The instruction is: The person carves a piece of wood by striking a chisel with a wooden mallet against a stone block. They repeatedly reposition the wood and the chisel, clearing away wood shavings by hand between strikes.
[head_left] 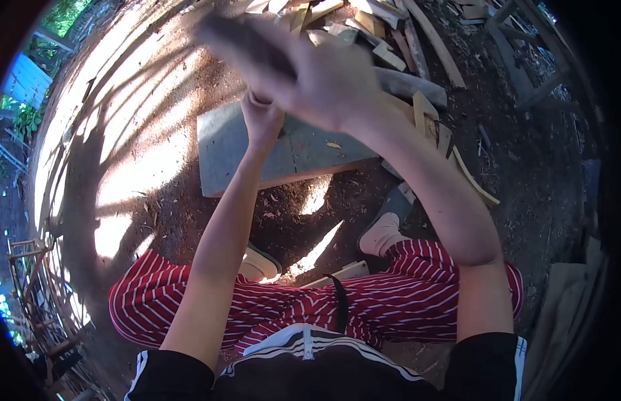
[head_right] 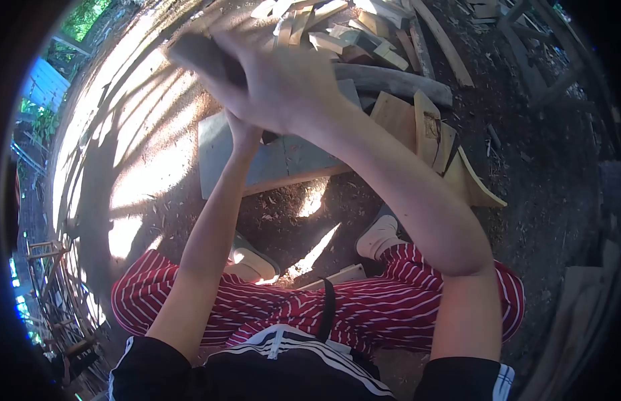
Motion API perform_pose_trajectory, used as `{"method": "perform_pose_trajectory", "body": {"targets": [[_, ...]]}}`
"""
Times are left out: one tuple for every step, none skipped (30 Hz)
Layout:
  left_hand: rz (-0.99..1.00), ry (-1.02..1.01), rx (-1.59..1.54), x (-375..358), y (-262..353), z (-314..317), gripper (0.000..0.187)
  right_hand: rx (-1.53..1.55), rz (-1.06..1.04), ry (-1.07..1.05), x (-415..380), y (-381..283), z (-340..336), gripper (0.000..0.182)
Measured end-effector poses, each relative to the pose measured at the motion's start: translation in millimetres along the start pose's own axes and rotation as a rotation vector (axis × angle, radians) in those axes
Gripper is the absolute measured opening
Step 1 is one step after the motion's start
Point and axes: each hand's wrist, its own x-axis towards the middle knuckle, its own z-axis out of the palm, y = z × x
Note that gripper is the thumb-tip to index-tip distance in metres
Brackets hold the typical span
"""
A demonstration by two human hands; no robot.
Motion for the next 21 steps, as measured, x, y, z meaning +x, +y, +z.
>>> {"method": "perform_pose_trajectory", "body": {"targets": [[0.117, 0.042, 0.020, 0.5, -6.1, 1.4, 0.023, -0.153, -0.017, -0.094, -3.3, -2.9, 2.2, 0.071], [0.231, 0.075, 0.036, 1.4, -13.3, 4.6, 0.024, -0.160, -0.012, -0.083, -2.2, 2.9, -1.3, 0.071], [0.239, 0.075, -0.034, 0.7, -5.8, 10.9, 0.019, -0.128, 0.060, -0.224, 14.8, -3.5, -19.2, 0.069], [0.227, 0.070, -0.027, -1.0, -0.8, 6.7, 0.019, -0.077, 0.153, -0.379, 23.9, -12.6, -31.7, 0.068], [0.055, 0.021, 0.004, -0.5, 3.0, 3.4, 0.017, -0.052, 0.174, -0.374, 30.5, -17.3, -39.6, 0.064], [-0.112, -0.019, 0.030, 0.9, 2.0, 2.8, 0.015, 0.095, 0.143, -0.183, 31.1, -20.6, -40.8, 0.063], [-0.060, 0.029, 0.024, 2.5, -5.5, 3.6, 0.013, 0.131, 0.112, -0.096, 32.0, -20.0, -41.7, 0.062], [-0.068, 0.038, 0.026, -1.8, -8.0, 1.9, 0.013, 0.171, 0.076, -0.003, 32.6, -19.2, -42.2, 0.062], [0.015, 0.049, -0.013, -3.6, -6.6, 1.7, 0.014, 0.177, 0.069, -0.003, 23.4, -13.2, -29.0, 0.062], [0.107, 0.054, -0.054, -2.7, -3.6, 1.9, 0.016, 0.050, 0.069, -0.115, 5.7, -2.0, -6.4, 0.063], [0.120, 0.051, -0.031, -2.9, -1.6, 2.1, 0.016, -0.082, 0.074, -0.222, -3.9, 3.7, 3.6, 0.065], [0.130, 0.038, -0.036, -0.9, -7.0, 5.0, 0.016, -0.092, 0.079, -0.209, 1.3, -0.1, -8.5, 0.065], [0.105, 0.027, -0.080, 6.3, -14.1, 6.7, 0.016, -0.112, 0.094, -0.295, 16.3, -6.8, -25.9, 0.066], [0.048, 0.007, -0.111, 1.4, -24.2, 2.4, 0.017, -0.114, 0.134, -0.396, 20.0, -14.6, -34.6, 0.068], [-0.106, -0.043, -0.003, -3.1, -0.4, 0.4, 0.020, -0.036, 0.124, -0.293, 23.0, -12.9, -34.5, 0.067], [-0.114, -0.041, -0.009, -0.6, 4.2, 3.3, 0.020, 0.051, 0.077, -0.131, 25.1, -16.4, -38.2, 0.068], [-0.112, -0.018, 0.022, -1.9, 6.1, 2.8, 0.022, 0.150, 0.139, -0.103, 25.5, -21.5, -43.9, 0.069], [-0.104, 0.007, 0.057, -2.5, 6.6, 0.1, 0.024, 0.251, 0.195, -0.070, 24.8, -26.3, -47.5, 0.069], [-0.075, -0.048, 0.044, -1.5, 1.1, -5.2, 0.025, 0.060, 0.200, -0.243, 19.5, -28.3, -43.5, 0.068], [-0.063, -0.045, 0.045, -0.9, -14.2, -10.6, 0.025, -0.141, 0.200, -0.403, 10.7, -25.5, -35.6, 0.067], [0.027, -0.013, -0.001, -1.3, -37.0, -13.6, 0.025, -0.147, 0.052, -0.302, -7.3, -2.5, -10.8, 0.069]]}}
